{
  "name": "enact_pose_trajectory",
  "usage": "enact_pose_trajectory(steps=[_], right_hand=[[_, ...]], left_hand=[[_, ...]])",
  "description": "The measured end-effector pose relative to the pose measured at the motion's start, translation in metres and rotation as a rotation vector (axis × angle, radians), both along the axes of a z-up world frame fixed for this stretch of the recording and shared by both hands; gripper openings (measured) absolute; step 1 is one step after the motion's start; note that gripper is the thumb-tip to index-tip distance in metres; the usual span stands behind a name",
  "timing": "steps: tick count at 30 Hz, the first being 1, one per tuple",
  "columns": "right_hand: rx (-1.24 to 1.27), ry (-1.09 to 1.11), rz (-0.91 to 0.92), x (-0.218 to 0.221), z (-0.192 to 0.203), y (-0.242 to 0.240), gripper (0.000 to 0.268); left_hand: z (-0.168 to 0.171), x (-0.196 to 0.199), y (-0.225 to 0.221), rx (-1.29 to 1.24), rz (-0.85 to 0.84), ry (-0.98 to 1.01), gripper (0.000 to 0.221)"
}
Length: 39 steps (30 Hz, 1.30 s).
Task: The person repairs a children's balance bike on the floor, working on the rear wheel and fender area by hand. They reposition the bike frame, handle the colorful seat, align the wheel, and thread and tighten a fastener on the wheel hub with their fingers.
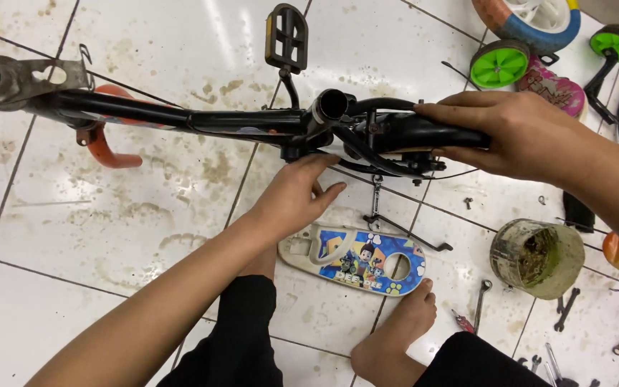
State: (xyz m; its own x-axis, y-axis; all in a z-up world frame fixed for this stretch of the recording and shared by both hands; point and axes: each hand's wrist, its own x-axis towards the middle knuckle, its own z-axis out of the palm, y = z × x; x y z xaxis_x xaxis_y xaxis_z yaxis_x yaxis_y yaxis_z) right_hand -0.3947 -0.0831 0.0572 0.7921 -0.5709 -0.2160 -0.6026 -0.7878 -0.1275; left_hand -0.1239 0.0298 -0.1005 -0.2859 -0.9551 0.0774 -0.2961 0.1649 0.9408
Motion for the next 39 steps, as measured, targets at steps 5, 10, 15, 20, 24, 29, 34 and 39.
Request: enact_pose_trajectory(steps=[5,10,15,20,24,29,34,39], right_hand=[[0.035,-0.044,0.000,-0.001,-0.001,-0.004,0.059],[0.083,-0.125,-0.001,-0.002,-0.001,-0.005,0.057],[0.101,-0.150,-0.037,-0.002,-0.003,-0.004,0.056],[0.120,-0.168,-0.048,-0.004,-0.006,-0.007,0.053],[0.118,-0.131,-0.077,-0.003,-0.005,-0.006,0.053],[0.104,-0.102,-0.089,-0.005,-0.009,-0.007,0.054],[0.117,-0.090,-0.089,-0.007,-0.010,-0.009,0.055],[0.075,-0.141,-0.058,-0.007,-0.012,-0.008,0.053]], left_hand=[[-0.017,-0.025,-0.029,-0.047,0.010,-0.274,0.039],[-0.029,-0.035,-0.041,-0.193,0.022,-0.393,0.063],[-0.023,-0.037,-0.044,-0.340,0.036,-0.419,0.064],[-0.013,-0.041,-0.060,-0.028,-0.082,-0.260,0.077],[-0.016,-0.044,-0.065,-0.077,-0.083,-0.291,0.073],[-0.021,-0.047,-0.067,-0.231,-0.072,-0.370,0.065],[-0.017,-0.043,-0.058,-0.278,-0.064,-0.378,0.063],[-0.014,-0.038,-0.049,-0.177,-0.047,-0.291,0.074]])
